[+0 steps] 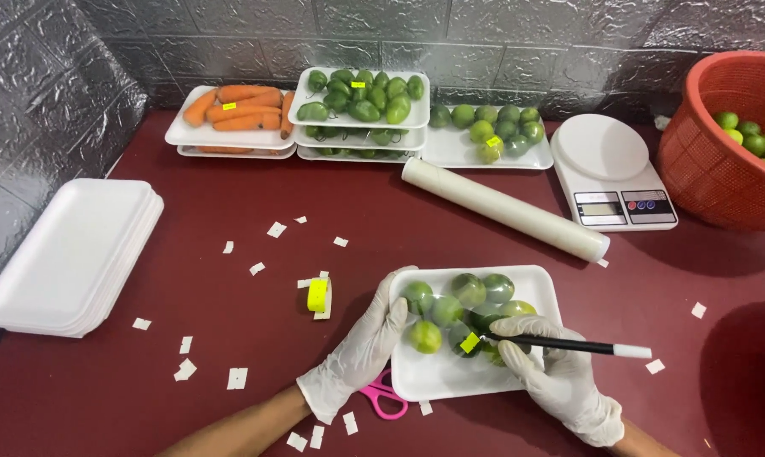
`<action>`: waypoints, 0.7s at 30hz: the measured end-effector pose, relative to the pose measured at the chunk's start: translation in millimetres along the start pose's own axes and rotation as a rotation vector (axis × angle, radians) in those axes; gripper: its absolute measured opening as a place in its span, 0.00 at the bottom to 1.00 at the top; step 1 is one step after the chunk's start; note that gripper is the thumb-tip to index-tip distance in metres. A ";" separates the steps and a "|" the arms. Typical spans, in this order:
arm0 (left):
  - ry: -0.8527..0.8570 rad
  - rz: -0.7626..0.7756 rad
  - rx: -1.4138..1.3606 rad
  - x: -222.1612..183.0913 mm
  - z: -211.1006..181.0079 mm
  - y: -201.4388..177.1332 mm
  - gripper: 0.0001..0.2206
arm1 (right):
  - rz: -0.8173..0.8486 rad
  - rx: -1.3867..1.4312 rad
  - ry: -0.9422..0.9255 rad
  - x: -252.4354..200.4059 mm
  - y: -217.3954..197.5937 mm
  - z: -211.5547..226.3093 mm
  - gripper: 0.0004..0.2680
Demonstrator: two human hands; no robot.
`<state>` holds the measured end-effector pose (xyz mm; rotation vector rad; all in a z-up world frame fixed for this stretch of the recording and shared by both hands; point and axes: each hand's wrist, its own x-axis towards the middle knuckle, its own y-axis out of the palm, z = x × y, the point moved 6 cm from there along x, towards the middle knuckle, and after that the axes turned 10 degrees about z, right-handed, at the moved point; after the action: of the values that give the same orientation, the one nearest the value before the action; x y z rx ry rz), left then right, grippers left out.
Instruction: Labeling individual limes in a plastic tray with yellow stickers and marking them with a pen
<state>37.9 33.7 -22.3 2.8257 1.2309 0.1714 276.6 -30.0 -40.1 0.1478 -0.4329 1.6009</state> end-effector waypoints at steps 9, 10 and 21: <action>-0.015 0.002 -0.036 0.1 -1.9 0.9 0.26 | 0.089 -0.036 -0.145 7.6 7.1 23.7 0.05; -0.019 0.005 -0.015 -0.2 -5.1 1.4 0.26 | 0.090 -0.086 -0.133 8.2 7.3 25.2 0.05; -0.103 0.016 0.096 -0.1 -14.6 4.7 0.34 | 0.056 -0.095 -0.156 10.3 9.9 31.7 0.04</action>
<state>39.5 30.6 -7.4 2.8842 1.2282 -0.0337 260.7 -32.0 -9.2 0.1904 -0.6379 1.6266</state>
